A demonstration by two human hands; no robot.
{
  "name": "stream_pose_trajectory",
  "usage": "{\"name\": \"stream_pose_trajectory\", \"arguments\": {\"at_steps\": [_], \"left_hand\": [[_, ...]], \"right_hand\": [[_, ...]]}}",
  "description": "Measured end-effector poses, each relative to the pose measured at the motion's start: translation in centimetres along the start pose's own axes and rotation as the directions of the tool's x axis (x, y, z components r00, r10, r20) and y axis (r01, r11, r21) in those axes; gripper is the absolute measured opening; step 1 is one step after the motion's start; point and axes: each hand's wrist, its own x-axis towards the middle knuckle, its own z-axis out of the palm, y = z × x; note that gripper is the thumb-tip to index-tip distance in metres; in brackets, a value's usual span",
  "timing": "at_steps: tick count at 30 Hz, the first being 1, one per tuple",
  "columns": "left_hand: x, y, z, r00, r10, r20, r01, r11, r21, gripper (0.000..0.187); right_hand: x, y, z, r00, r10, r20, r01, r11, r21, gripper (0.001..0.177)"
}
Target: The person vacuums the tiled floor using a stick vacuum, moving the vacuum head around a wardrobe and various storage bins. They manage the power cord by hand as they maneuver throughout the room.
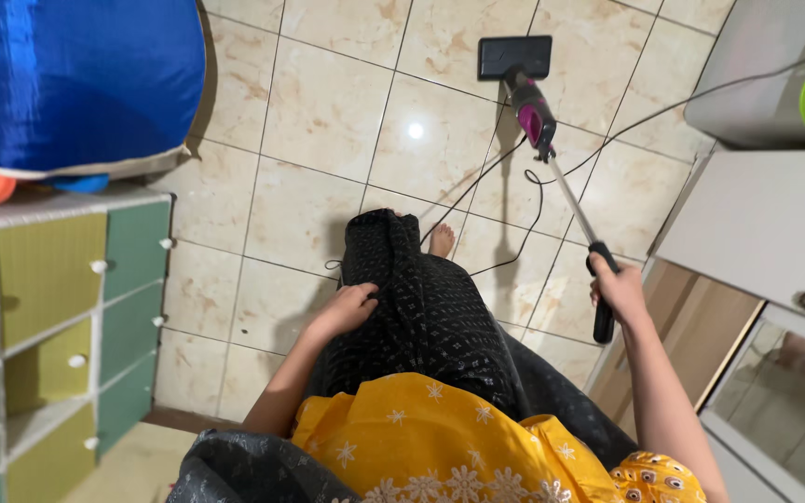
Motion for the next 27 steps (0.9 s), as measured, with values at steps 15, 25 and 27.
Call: {"name": "stream_pose_trajectory", "arguments": {"at_steps": [15, 25, 27], "left_hand": [[-7.6, 17.6, -3.1, 0.951, 0.248, -0.186, -0.299, 0.894, -0.334, 0.035], [-8.4, 14.3, -0.1, 0.934, 0.135, -0.331, -0.211, 0.956, -0.206, 0.036], [-9.3, 13.6, -0.4, 0.927, 0.084, -0.365, -0.166, 0.966, -0.199, 0.036]], "right_hand": [[-3.1, 4.0, -13.7, 0.98, 0.145, 0.133, -0.044, 0.82, -0.57, 0.05], [1.1, -7.5, -6.0, 0.971, -0.011, 0.239, 0.164, 0.761, -0.628, 0.051], [2.4, -9.5, -3.6, 0.966, -0.044, 0.256, 0.195, 0.774, -0.603, 0.05]]}}
